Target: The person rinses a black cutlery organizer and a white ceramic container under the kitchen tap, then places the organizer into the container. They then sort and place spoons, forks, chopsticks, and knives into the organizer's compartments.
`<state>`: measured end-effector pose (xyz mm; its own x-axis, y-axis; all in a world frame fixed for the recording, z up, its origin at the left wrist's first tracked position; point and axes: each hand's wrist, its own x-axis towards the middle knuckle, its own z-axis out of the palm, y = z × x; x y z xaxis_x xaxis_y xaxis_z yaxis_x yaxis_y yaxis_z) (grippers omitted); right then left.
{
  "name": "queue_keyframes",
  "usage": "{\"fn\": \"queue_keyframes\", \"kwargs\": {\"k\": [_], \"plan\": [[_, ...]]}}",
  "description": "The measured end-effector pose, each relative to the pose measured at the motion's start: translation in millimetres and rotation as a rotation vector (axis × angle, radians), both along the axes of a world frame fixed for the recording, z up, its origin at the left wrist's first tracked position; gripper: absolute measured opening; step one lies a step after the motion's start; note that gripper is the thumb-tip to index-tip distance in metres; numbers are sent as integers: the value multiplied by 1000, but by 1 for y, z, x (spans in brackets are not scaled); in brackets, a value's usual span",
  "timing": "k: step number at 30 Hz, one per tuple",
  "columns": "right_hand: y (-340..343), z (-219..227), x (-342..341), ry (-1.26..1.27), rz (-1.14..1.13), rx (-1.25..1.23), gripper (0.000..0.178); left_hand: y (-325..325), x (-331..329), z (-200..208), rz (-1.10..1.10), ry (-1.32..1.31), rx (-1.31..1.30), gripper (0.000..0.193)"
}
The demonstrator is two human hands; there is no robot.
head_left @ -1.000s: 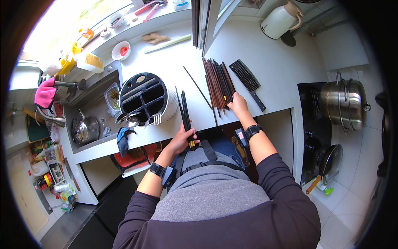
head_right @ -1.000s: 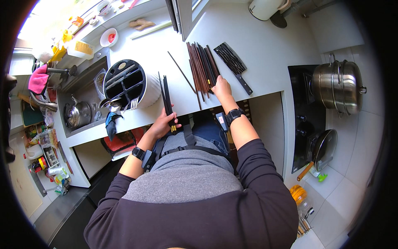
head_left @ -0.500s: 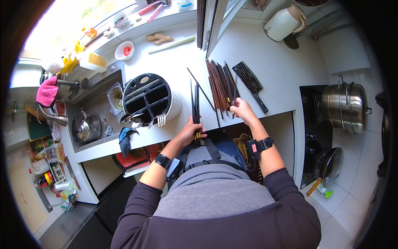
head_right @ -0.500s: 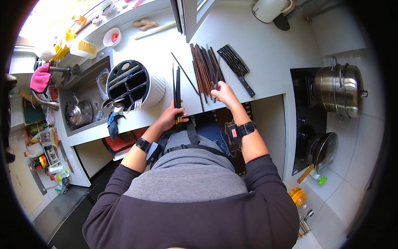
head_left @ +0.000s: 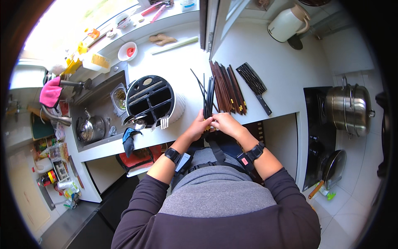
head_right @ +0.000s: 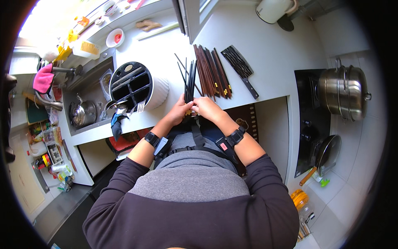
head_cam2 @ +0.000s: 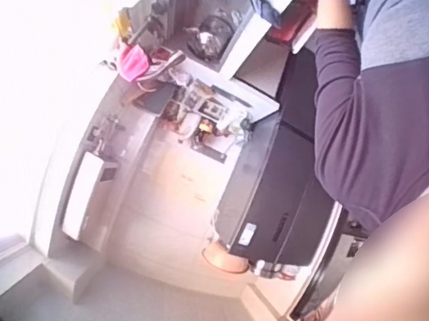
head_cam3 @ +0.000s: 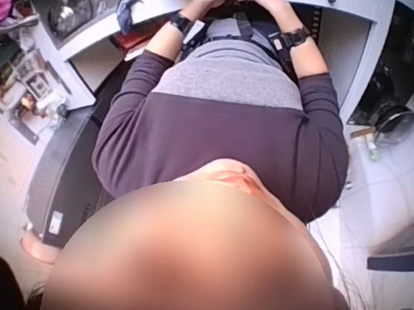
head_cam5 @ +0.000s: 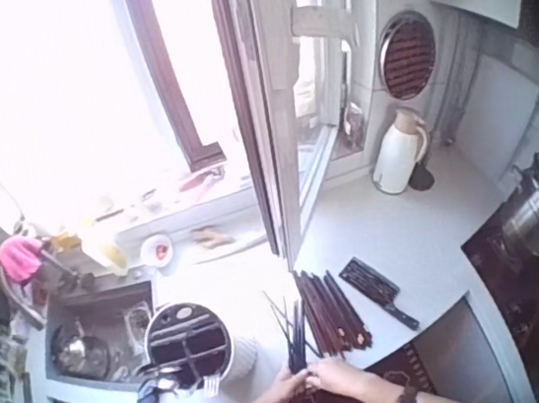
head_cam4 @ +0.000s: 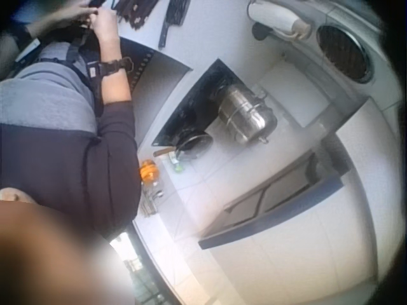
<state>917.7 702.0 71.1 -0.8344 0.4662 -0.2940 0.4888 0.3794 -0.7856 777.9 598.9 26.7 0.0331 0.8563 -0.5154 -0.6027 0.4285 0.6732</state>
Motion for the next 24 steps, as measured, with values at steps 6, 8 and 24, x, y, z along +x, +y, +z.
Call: {"fn": "queue_keyframes", "kwargs": {"k": [6,8,24], "plan": [[27,8,-9,79,-251,6,36,-6,-7,10,18,182,52,39],[37,16,-14,192,-463,-417,44,-12,-10,25,-7,193,135,40],[49,232,-69,462,84,-201,14,-53,-58,150,-58,768,598,81]]}}
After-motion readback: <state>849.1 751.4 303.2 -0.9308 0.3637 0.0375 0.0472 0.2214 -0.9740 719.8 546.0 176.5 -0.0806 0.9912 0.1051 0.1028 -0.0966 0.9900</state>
